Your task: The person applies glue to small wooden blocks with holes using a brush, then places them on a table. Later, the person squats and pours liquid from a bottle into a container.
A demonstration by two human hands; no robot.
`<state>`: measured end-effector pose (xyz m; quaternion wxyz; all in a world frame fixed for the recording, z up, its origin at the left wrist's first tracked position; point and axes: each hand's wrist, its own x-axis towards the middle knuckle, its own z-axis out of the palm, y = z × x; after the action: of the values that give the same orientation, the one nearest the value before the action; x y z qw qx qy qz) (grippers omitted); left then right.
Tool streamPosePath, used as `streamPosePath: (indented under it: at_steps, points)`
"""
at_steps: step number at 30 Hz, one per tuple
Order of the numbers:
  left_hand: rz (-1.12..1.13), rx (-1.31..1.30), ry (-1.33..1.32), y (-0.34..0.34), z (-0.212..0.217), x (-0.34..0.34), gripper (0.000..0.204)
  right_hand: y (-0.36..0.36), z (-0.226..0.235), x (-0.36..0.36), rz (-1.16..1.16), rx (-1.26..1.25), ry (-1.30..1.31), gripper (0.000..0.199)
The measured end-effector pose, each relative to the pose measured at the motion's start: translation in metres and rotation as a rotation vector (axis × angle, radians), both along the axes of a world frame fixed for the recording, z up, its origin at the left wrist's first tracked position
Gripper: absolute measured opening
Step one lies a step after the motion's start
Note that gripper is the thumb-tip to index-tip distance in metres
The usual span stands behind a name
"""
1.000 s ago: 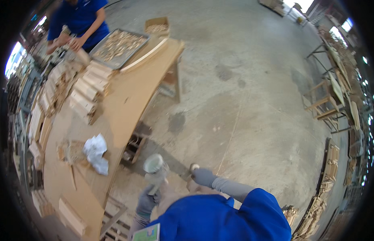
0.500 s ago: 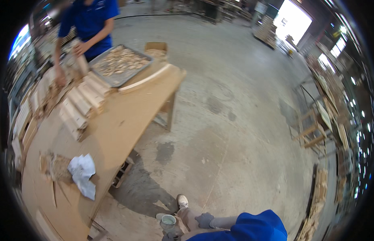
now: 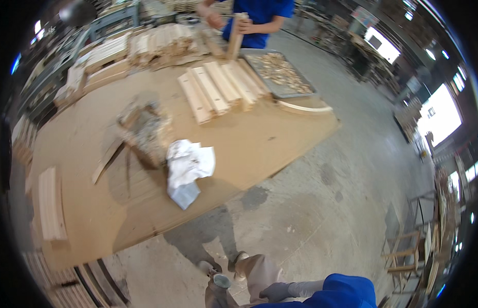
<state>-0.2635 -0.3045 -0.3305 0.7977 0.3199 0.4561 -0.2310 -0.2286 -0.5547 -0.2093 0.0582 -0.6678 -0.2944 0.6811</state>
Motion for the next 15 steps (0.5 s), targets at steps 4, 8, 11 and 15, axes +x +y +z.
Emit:
streamPosePath:
  at_steps: [4,8,11,15]
  points:
    - [0.265,0.102,0.038,0.027,-0.003,-0.021,0.03,0.023,-0.045,0.0,0.005,0.047,-0.019,0.055]
    - [0.557,0.236,0.167,0.029,0.003,-0.073,0.031,0.054,-0.092,-0.01,-0.121,0.119,0.023,0.062]
    - [0.74,0.334,0.303,-0.011,0.022,-0.112,0.032,0.089,-0.088,-0.007,0.101,0.267,0.059,0.066]
    - [0.908,0.362,0.478,-0.09,0.04,-0.118,0.033,0.066,-0.135,-0.019,0.327,0.293,0.145,0.052]
